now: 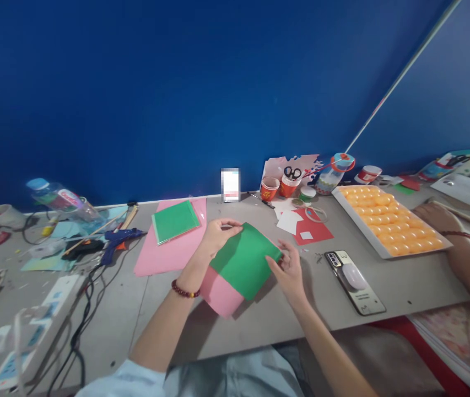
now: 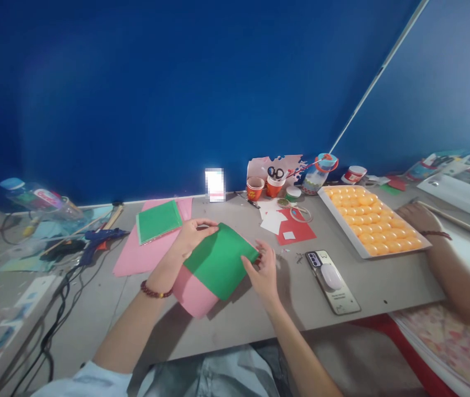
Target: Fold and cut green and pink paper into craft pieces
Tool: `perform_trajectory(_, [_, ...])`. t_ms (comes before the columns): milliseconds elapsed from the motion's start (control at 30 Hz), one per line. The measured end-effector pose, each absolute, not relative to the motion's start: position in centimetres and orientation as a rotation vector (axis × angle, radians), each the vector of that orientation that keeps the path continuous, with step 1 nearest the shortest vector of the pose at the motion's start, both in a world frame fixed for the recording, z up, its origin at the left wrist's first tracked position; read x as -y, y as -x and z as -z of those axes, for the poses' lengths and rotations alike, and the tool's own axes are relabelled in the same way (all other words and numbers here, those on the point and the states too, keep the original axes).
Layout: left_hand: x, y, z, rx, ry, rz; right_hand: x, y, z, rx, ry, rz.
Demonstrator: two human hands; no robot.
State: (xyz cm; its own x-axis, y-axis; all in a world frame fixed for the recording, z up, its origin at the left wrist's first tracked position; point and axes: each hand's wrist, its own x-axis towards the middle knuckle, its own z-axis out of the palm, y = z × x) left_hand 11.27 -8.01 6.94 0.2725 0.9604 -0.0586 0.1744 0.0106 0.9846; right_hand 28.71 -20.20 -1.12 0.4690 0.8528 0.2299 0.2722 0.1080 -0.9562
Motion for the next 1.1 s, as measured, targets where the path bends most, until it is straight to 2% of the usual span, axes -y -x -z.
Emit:
perform_trajectory(100, [9.8,-10.3,-7.9,-1.09,-1.327,-1.113,19.1,-28.2,-0.6,0.983,1.337,-0.647])
perform_trajectory(267, [11.8,-8.9,-8.8,-1.008,-1.237,-1.414,17.9,-27.4,-3.5,0.91,1.098,-1.151])
perform_trajectory(333, [12.3,-8.3,-9.1,-0.989,-1.227,-1.499,17.7,-27.0,-4.5,0.851,1.053,-1.245])
perform_trajectory(600, [13.7,-6.4,-8.9,-0.884,-1.219,-1.705,17.3,-25.8,-7.2,0.906,1.119,-1.068])
perform_trajectory(867, [13.9,-5.4,-6.5,-0.747,-1.122,-1.608,17.7,-25.3,-7.7,1.22,1.194,-0.879])
perform_trajectory(1100, [14.2,-5.0,-5.9,-0.847,-1.337,-1.177,18.1,-24.8,-7.2,1.272,1.224,-0.877])
